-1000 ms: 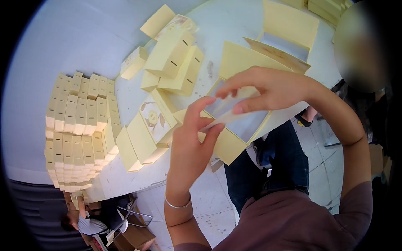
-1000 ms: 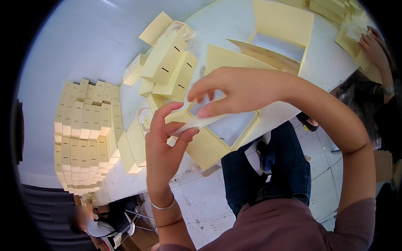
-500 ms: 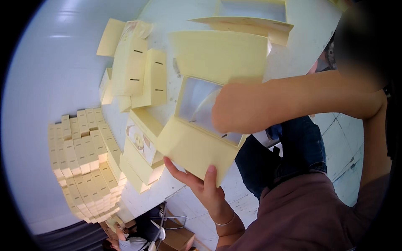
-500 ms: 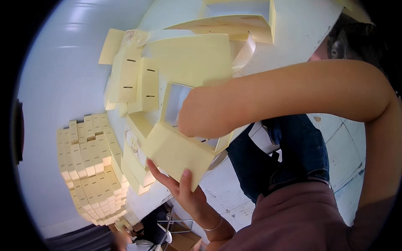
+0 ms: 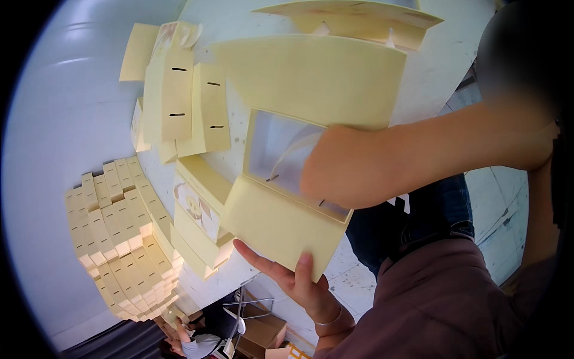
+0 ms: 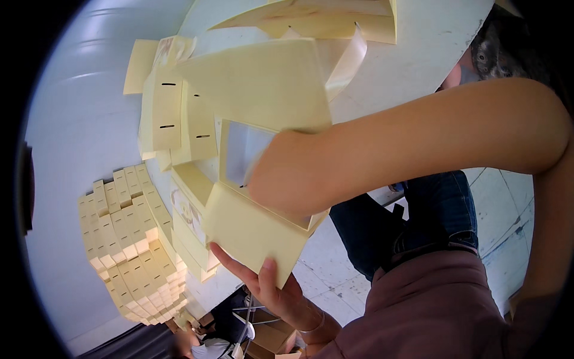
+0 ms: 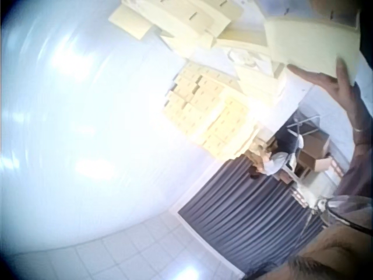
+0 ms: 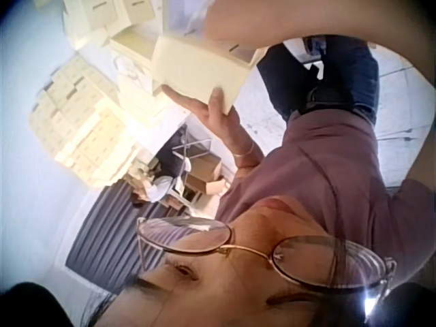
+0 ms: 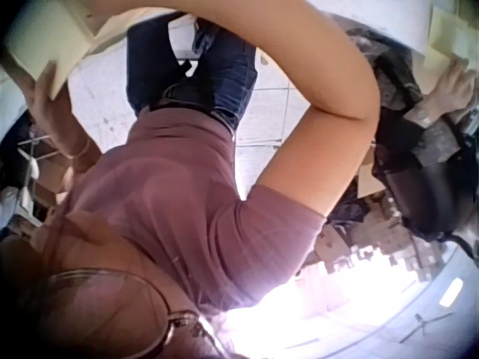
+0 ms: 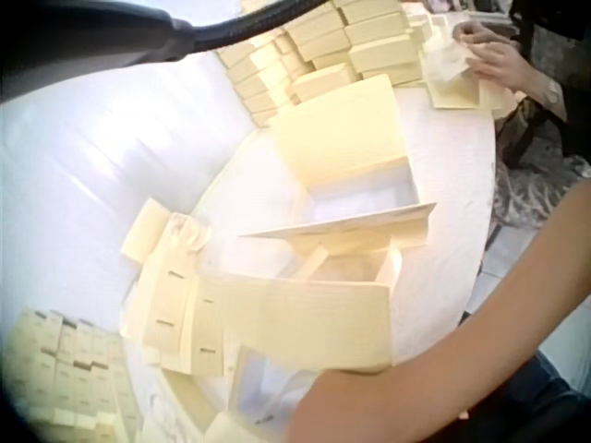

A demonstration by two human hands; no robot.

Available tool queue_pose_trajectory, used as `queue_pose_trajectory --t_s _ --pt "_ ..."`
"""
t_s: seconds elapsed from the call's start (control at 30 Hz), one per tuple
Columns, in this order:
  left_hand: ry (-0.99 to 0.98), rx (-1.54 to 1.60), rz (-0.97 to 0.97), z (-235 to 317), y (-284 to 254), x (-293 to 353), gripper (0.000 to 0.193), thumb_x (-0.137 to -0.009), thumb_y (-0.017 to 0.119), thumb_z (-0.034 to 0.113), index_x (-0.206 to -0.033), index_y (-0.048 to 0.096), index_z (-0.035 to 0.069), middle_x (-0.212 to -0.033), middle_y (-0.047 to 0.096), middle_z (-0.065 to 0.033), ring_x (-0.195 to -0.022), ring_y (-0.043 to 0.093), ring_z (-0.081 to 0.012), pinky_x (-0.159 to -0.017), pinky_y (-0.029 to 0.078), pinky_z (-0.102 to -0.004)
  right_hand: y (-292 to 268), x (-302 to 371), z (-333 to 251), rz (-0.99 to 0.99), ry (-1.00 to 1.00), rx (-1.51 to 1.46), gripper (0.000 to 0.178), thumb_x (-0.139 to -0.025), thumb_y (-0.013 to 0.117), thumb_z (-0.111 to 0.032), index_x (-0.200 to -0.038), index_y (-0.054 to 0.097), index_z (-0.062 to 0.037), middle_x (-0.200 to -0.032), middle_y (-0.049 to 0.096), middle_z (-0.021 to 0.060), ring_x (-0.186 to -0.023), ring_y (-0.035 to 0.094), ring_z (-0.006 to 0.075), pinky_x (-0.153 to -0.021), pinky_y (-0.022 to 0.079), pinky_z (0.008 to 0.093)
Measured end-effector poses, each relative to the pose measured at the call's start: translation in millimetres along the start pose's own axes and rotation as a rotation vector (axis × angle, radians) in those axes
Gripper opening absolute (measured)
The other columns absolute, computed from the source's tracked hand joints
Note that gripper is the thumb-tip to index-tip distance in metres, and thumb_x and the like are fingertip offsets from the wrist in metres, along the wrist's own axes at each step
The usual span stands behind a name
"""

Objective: The person assembles small yellow cardboard boxes by folding flaps and inserting white ribbons. They repeatedly open boxes, place ribbons inside, and close them, stacking finished units on the table.

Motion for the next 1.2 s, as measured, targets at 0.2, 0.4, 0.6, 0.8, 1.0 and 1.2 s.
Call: queue_pose_trajectory --t_s 0.2,0.4,0.6,0.8,1.0,1.2 --pt "0.004 -0.018 -0.015 -0.4 -0.8 -2.6 0.086 -0.068 0.049 0.009 -0.143 0.008 0.006 -0.142 0.022 -0.0159 -0.129 0.026 -0.0278 -0.105 0.022 -0.0372 0.5 -1.5 3.4 -0.144 0.012 0.027 0.010 -0.065 0.057 -0.005 -0.071 0.062 0.0007 -0.069 0.062 0.0180 -0.064 0.063 0.0329 -0.054 0.049 0.0411" --pt "-0.037 0.051 -0.025 -2.0 -4.2 -3.5 0.087 -0.066 0.050 0.006 -0.143 0.009 0.006 -0.141 0.023 -0.0157 -0.127 0.029 -0.0274 -0.104 0.024 -0.0373 -3.4 -0.7 -0.7 -0.101 -0.017 0.006 0.011 -0.067 0.056 -0.004 -0.073 0.062 0.0028 -0.070 0.062 0.0182 -0.065 0.062 0.0343 -0.056 0.050 0.0409" --pt "-0.018 0.044 -0.052 -3.8 -6.2 0.0 0.084 -0.072 0.051 0.009 -0.143 0.007 0.006 -0.141 0.023 -0.0154 -0.127 0.030 -0.0279 -0.104 0.025 -0.0373 -1.0 -4.0 -5.3 -0.153 -0.034 0.023 0.011 -0.067 0.056 -0.006 -0.072 0.061 0.0028 -0.070 0.061 0.0174 -0.067 0.062 0.0338 -0.058 0.050 0.0405" --pt "-0.161 0.758 0.026 -37.1 -25.5 -5.0 0.071 -0.077 0.060 0.017 -0.138 0.024 0.004 -0.135 0.037 -0.0121 -0.117 0.042 -0.0223 -0.095 0.036 -0.0355 32.5 -11.3 8.7 -0.022 0.033 -0.223 0.009 -0.065 0.056 -0.005 -0.072 0.062 -0.0037 -0.066 0.060 0.0148 -0.065 0.059 0.0343 -0.058 0.046 0.0413" --pt "0.415 -0.628 -0.153 -41.2 -3.1 -7.8 0.024 -0.078 0.063 0.018 -0.094 0.060 0.001 -0.091 0.061 -0.0102 -0.090 0.056 -0.0288 -0.079 0.042 -0.0390 28.8 -17.3 7.3 -0.137 0.045 -0.333 0.013 -0.076 0.056 -0.011 -0.088 0.059 -0.0054 -0.074 0.060 0.0129 -0.073 0.057 0.0315 -0.066 0.043 0.0389" --pt "0.662 -0.725 -0.064 -31.7 -19.1 -7.3 0.017 -0.071 0.066 0.006 -0.087 0.061 0.003 -0.083 0.061 -0.0096 -0.080 0.054 -0.0271 -0.074 0.039 -0.0364 22.1 -13.9 5.4 -0.097 0.035 -0.390 0.017 -0.077 0.059 -0.008 -0.094 0.058 -0.0069 -0.091 0.061 0.0105 -0.088 0.054 0.0306 -0.073 0.044 0.0369"
Point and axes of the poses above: each hand's wrist, its own x-axis away from the middle knuckle, its own y-axis out of the palm, z = x × y, the point moved 4 cm from there along -x, towards the middle knuckle
